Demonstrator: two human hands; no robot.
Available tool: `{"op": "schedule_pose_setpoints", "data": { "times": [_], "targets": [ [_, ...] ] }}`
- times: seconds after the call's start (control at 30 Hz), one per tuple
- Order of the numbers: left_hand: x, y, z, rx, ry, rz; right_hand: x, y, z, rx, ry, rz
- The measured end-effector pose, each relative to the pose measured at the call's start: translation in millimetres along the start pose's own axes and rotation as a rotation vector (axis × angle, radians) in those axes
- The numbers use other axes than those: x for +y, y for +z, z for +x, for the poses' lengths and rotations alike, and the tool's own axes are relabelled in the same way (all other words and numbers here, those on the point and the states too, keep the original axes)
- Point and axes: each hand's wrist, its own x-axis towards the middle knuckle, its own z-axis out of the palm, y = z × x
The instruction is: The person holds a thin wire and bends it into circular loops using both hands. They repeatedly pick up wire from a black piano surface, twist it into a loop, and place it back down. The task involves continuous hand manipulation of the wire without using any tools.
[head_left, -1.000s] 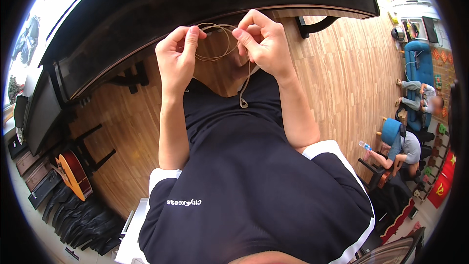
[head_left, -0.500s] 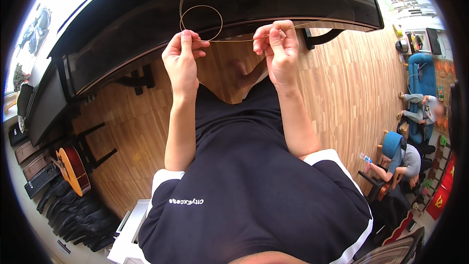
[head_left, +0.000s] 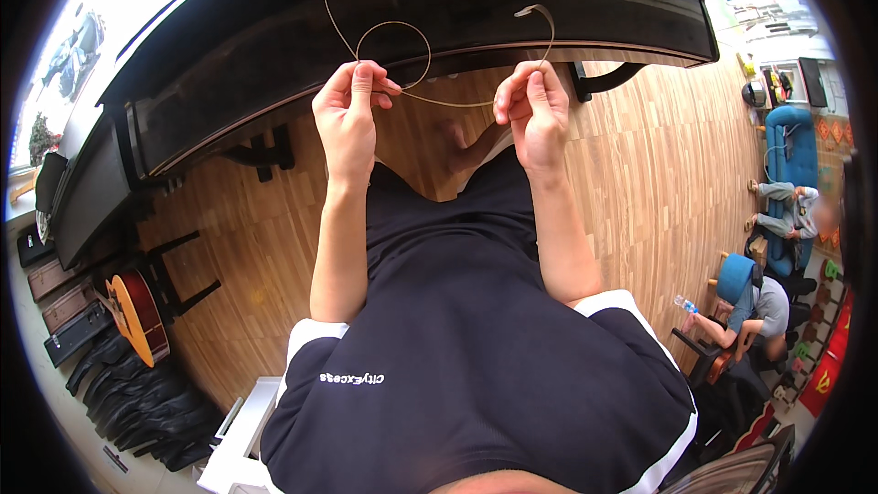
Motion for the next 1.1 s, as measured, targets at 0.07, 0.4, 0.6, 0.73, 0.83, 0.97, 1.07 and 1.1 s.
{"op": "schedule_pose_setpoints", "data": {
  "times": [0.07,0.4,0.6,0.73,0.83,0.97,1.07,1.1],
  "targets": [
    [1.9,-0.4,2.1,-0.018,0.021,0.055,-1.6,-0.8,-4.6,-0.039,0.024,-0.114],
    [6.3,16.3,-3.7,-0.111,0.207,0.294,-18.2,20.2,-7.2,-0.046,0.210,-0.616],
    [5.9,22.9,-6.7,-0.159,0.440,0.642,-7.8,24.3,-0.8,0.036,0.028,-0.589],
    [12.8,27.9,-9.6,-0.199,0.473,0.749,-3.3,18.5,0.5,0.067,0.109,-0.317],
    [12.4,28.0,-10.9,-0.232,0.450,0.744,-1.2,14.3,1.3,0.002,0.138,-0.272],
    [9.1,26.2,-11.9,-0.275,0.445,0.719,-7.0,4.5,4.8,-0.145,0.264,-0.253],
    [14.7,22.0,-9.0,-0.392,0.415,0.717,-2.1,1.0,7.3,-0.260,0.246,-0.306],
    [16.1,21.2,-8.6,-0.439,0.398,0.718,2.2,-1.0,8.6,-0.337,0.190,-0.312]
  ]
}}
